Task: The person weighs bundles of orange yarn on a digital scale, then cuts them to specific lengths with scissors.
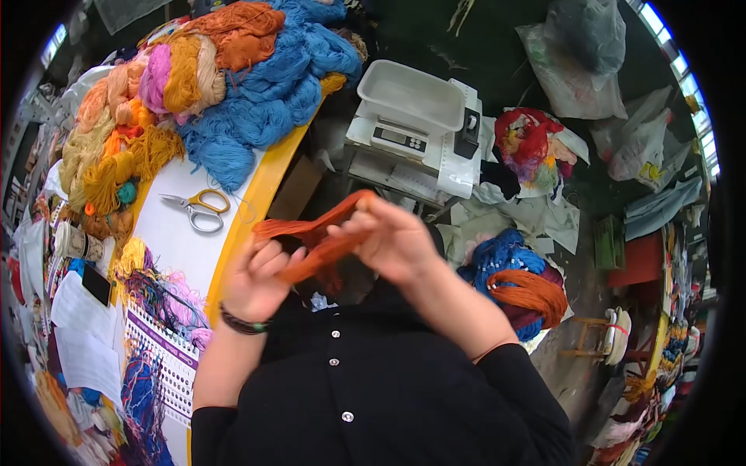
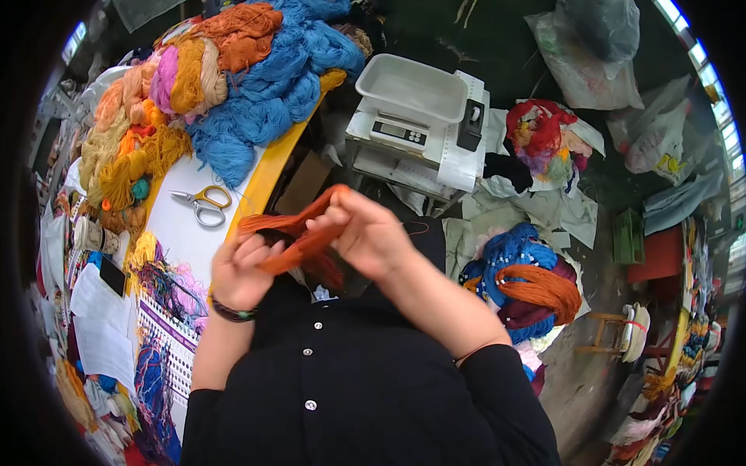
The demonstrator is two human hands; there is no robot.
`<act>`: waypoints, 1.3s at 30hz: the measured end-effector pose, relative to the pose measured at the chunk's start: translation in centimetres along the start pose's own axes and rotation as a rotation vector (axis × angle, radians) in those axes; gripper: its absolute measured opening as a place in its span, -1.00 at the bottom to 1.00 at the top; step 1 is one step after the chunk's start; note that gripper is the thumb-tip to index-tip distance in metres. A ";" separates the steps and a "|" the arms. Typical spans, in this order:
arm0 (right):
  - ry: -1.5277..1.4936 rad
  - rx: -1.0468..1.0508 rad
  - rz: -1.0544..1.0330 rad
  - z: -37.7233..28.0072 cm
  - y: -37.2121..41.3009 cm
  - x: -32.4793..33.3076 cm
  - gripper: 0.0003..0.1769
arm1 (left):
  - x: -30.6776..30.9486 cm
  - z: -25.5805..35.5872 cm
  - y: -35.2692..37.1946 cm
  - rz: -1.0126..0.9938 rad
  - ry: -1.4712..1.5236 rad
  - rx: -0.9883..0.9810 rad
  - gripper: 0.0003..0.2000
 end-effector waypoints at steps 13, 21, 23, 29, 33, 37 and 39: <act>0.500 0.748 0.496 -32.8 11.8 9.1 -0.82 | 8.5 25.1 14.5 0.320 0.065 -0.354 -0.76; 0.609 1.189 1.034 -50.0 23.1 16.2 -0.63 | 17.6 38.4 21.6 0.826 0.133 -0.669 -0.70; 0.797 1.351 1.145 -53.0 26.2 17.0 -0.70 | 18.3 40.5 23.2 0.843 0.188 -0.787 -0.57; 1.486 0.846 0.829 -43.0 19.5 6.6 -0.85 | 8.7 32.3 12.6 0.310 -0.082 -0.454 -0.74; 1.933 1.027 0.537 -37.4 15.8 0.4 -0.82 | -3.0 18.1 3.4 0.250 -0.343 -0.316 -0.69; 1.722 1.104 0.285 -35.8 13.7 -7.1 -0.82 | -6.9 8.4 -0.2 0.146 -0.422 -0.127 -0.74; 1.540 1.164 0.157 -36.3 12.3 -9.9 -0.81 | -7.0 5.0 -1.2 0.165 -0.372 -0.070 -0.80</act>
Point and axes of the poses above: each hand's wrist, its own y-axis away from the middle knuckle, its own x-axis out of the back of the hand, z = x × y, the point moved 3 cm from there along -y, towards the middle knuckle, and after that the axes turned 14 degrees about x, right-handed, at the moved point
